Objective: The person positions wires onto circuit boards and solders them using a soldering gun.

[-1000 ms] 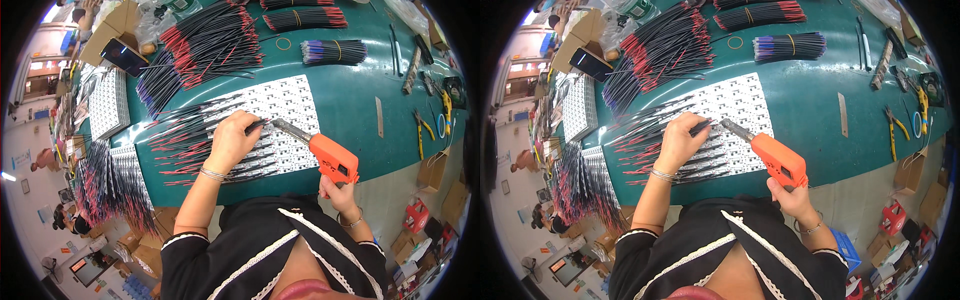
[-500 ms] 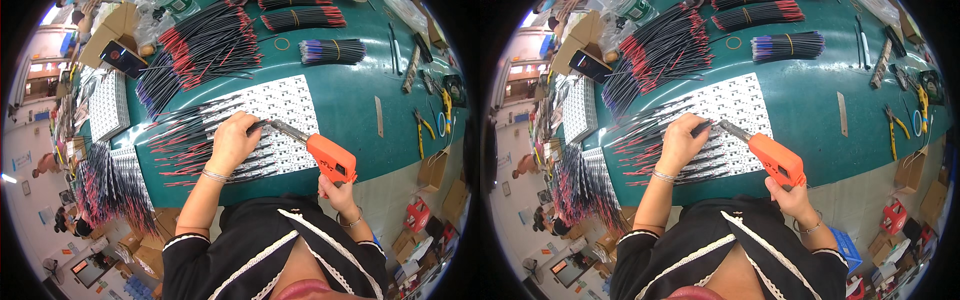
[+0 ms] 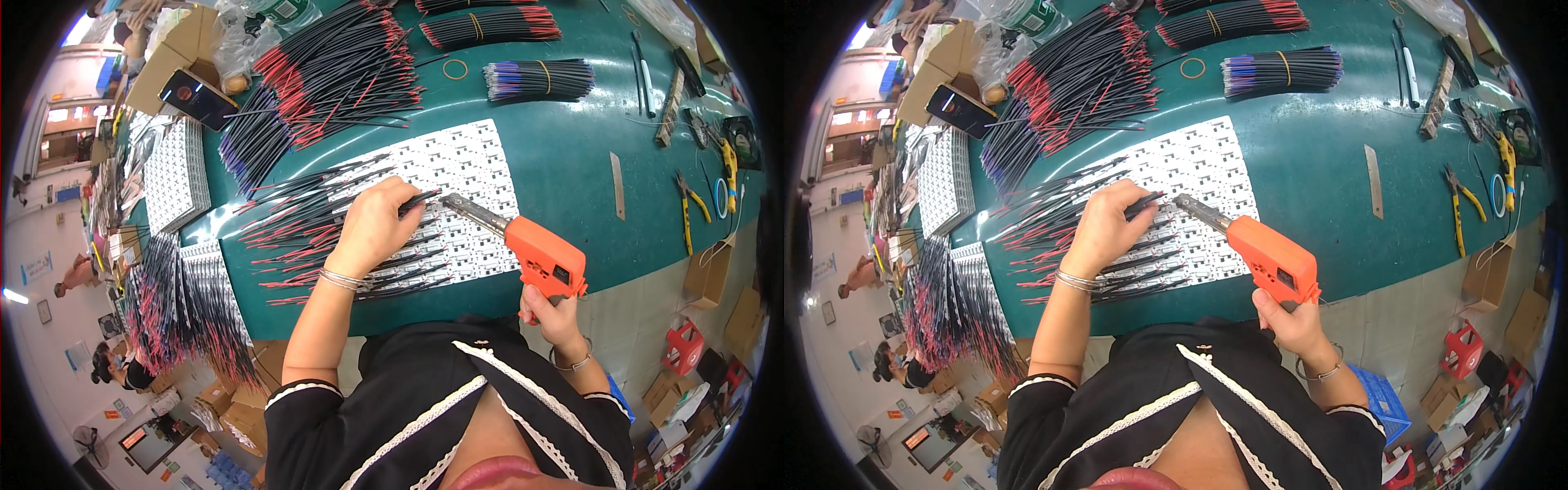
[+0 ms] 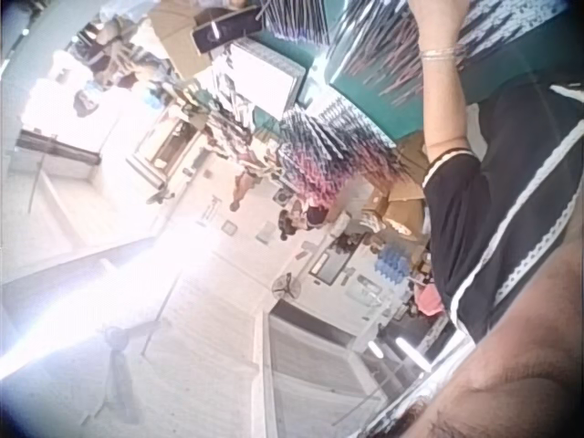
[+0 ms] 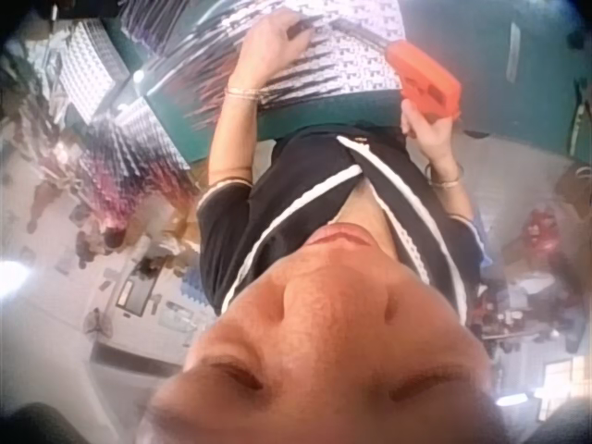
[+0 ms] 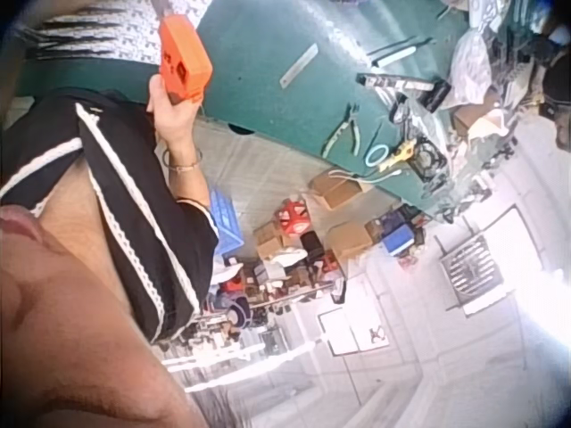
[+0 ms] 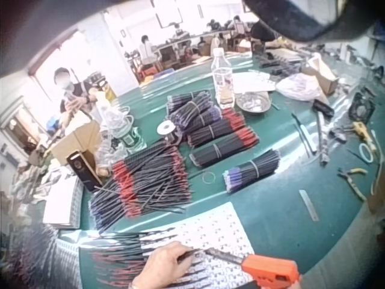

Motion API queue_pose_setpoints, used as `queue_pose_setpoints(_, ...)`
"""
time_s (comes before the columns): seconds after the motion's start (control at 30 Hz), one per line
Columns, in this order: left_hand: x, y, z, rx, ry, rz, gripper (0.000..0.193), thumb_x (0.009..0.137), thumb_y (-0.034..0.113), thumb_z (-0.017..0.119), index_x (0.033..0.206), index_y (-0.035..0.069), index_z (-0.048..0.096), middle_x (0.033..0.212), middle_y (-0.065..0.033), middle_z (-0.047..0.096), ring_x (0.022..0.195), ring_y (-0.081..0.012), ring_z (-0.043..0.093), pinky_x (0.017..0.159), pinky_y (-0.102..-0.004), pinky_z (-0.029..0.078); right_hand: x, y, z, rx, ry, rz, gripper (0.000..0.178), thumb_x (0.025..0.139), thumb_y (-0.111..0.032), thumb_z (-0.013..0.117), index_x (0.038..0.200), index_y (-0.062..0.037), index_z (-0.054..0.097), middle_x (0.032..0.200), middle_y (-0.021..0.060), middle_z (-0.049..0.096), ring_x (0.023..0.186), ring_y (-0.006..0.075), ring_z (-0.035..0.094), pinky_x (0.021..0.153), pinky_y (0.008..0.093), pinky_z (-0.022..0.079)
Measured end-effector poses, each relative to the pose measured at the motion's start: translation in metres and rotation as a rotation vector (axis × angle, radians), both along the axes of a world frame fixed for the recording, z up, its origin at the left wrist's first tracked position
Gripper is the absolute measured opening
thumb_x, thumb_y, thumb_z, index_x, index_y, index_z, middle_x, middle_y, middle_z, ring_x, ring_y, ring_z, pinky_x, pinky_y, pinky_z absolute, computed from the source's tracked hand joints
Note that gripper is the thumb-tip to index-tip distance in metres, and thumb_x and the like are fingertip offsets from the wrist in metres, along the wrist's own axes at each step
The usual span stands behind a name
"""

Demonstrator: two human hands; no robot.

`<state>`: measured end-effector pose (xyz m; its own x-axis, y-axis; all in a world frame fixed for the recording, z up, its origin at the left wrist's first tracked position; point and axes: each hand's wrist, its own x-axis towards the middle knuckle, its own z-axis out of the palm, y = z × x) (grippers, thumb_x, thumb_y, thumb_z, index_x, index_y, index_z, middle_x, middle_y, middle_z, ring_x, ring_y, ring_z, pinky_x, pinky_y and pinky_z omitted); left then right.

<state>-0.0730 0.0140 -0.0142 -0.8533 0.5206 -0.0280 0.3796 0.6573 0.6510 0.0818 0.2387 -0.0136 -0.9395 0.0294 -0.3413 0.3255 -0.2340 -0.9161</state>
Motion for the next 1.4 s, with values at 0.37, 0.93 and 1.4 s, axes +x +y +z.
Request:
queue_pose_setpoints(0.37,0.0,0.005,0.007,-0.044,0.041,-0.041,0.01,0.069,0.004,0.063,0.077,0.001,0.06,0.072,-0.0123,0.056,0.066,-0.0302,0.056,0.058,-0.0341,0.043,0.0,-0.001,-0.003,0.016,0.006,0.018,0.017,0.085,-0.017,0.052,0.087,-0.0005,0.049,0.051,0.0013,0.048,0.042,0.0076,0.045,0.037,0.0196,0.035)
queue_pose_setpoints(0.93,-0.005,0.0,0.009,0.112,-0.001,0.053,0.008,0.077,0.002,0.057,0.083,-0.002,0.055,0.082,-0.0157,0.054,0.073,-0.0318,0.054,0.064,-0.0362,0.043,-0.017,0.006,0.004,-0.05,0.042,-0.052,0.026,0.084,-0.015,0.051,0.1,0.0044,0.046,0.055,0.0027,0.045,0.04,0.0083,0.043,0.037,0.0208,0.035)
queue_pose_setpoints(1.4,-0.006,0.005,0.006,0.031,0.006,0.161,0.012,0.069,0.005,0.066,0.077,-0.001,0.06,0.068,-0.0093,0.057,0.053,-0.0189,0.053,0.05,-0.0277,0.042,-0.025,0.001,0.008,0.002,0.025,-0.008,0.015,0.084,-0.014,0.053,0.088,0.0003,0.049,0.052,0.0019,0.047,0.042,0.0077,0.045,0.039,0.0205,0.036)
